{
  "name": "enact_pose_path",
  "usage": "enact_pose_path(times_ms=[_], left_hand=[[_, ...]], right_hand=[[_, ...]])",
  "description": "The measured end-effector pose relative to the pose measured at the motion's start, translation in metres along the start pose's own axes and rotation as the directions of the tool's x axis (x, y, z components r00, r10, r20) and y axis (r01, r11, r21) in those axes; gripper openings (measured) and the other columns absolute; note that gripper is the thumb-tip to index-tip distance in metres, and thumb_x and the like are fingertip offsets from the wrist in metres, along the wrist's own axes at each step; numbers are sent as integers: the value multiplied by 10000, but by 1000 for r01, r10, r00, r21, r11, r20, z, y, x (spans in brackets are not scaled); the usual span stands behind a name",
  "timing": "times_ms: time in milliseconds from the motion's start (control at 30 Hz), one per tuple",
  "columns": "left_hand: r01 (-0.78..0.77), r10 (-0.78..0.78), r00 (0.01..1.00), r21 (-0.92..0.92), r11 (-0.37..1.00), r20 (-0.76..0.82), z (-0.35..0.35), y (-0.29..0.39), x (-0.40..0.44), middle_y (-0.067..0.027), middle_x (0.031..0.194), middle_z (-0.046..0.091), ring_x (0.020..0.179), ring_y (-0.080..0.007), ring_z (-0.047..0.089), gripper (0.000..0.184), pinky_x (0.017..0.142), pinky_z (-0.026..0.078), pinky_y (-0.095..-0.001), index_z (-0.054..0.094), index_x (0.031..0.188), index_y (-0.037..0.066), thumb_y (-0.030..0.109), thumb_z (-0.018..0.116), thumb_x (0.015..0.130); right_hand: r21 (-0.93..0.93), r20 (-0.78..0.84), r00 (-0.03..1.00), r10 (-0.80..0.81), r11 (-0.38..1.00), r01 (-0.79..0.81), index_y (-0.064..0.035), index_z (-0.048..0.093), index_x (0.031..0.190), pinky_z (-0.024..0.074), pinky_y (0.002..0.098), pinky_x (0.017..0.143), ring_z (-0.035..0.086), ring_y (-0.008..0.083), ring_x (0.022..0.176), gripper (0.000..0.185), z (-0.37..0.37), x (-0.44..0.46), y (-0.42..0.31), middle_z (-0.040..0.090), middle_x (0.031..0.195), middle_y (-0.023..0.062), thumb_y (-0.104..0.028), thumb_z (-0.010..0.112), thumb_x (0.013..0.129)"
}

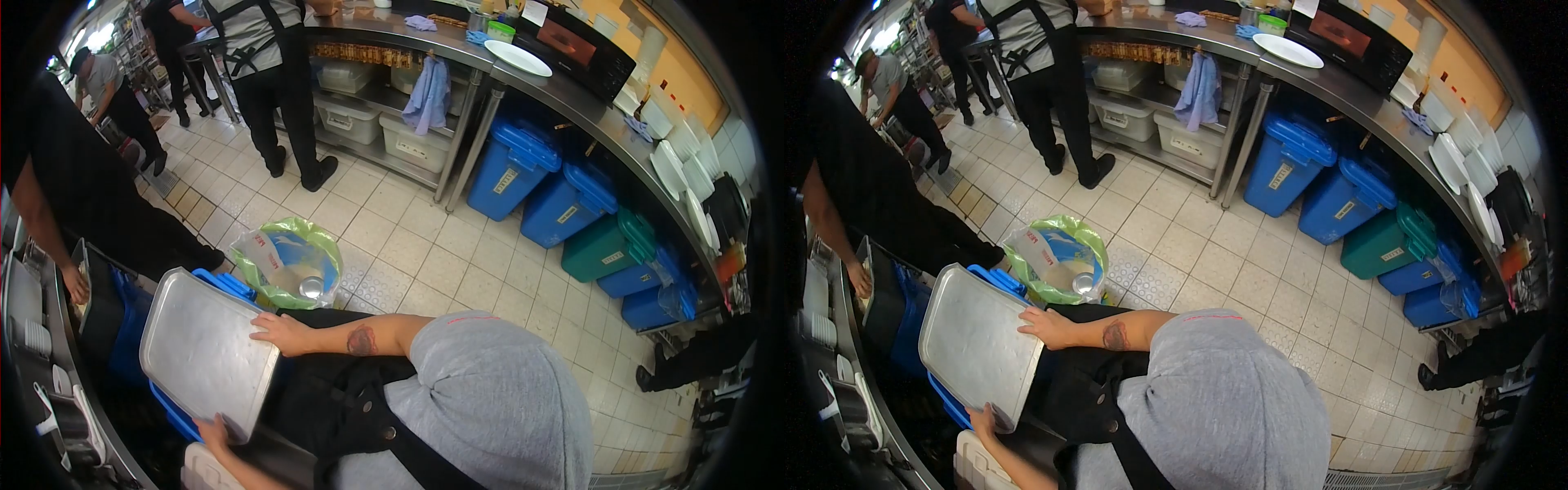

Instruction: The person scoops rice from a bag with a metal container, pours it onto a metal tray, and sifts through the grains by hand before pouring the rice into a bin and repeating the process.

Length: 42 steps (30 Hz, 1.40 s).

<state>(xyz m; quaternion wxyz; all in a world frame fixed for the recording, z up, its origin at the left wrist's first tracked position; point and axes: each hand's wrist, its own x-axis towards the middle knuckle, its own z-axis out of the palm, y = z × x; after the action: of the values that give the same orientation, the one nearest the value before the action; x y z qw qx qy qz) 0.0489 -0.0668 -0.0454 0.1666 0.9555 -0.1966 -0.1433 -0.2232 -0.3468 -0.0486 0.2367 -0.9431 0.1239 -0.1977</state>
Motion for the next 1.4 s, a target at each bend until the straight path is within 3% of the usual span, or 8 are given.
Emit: enact_pose_path(times_ms=[667,767,867,1267,1400], left_hand=[[-25,26,999,26,999,-37,12,-18,15,-331,1415,386,1335,-377,402,899,1114,294,-348,172,1425,-157,213,698,796],[-31,31,999,1,1000,-33,9,-13,11,-368,1405,362,1342,-411,366,883,1123,278,-356,183,1401,-186,204,699,801],[-13,13,999,10,1000,-37,16,-27,22,-337,1388,417,1314,-385,427,912,1101,315,-354,169,1427,-155,224,707,796],[7,-7,1000,2,1000,-24,10,-16,14,-356,1362,424,1290,-419,428,910,1089,332,-381,171,1428,-143,232,706,795],[15,-15,1000,5,1000,-6,1,0,2,-336,1383,424,1302,-396,438,889,1092,329,-361,163,1429,-152,210,683,805]], right_hand=[[2,-32,999,-8,1000,8,-148,551,1271,490,399,784,368,273,1302,720,4,0,2,417,1379,105,-25,732,585],[5,-29,1000,-9,1000,9,-148,550,1273,490,401,786,366,273,1304,721,4,0,2,418,1377,105,-26,733,586],[2,-32,999,-7,1000,8,-147,548,1274,491,405,788,364,274,1306,721,4,0,2,417,1375,106,-26,733,587],[-5,-13,1000,-2,1000,2,-151,537,1283,495,405,792,368,275,1302,727,4,0,1,414,1380,106,-29,733,593],[-2,-4,1000,2,1000,-2,-152,537,1283,498,406,800,369,276,1301,724,1,0,0,417,1378,105,-29,733,596]])
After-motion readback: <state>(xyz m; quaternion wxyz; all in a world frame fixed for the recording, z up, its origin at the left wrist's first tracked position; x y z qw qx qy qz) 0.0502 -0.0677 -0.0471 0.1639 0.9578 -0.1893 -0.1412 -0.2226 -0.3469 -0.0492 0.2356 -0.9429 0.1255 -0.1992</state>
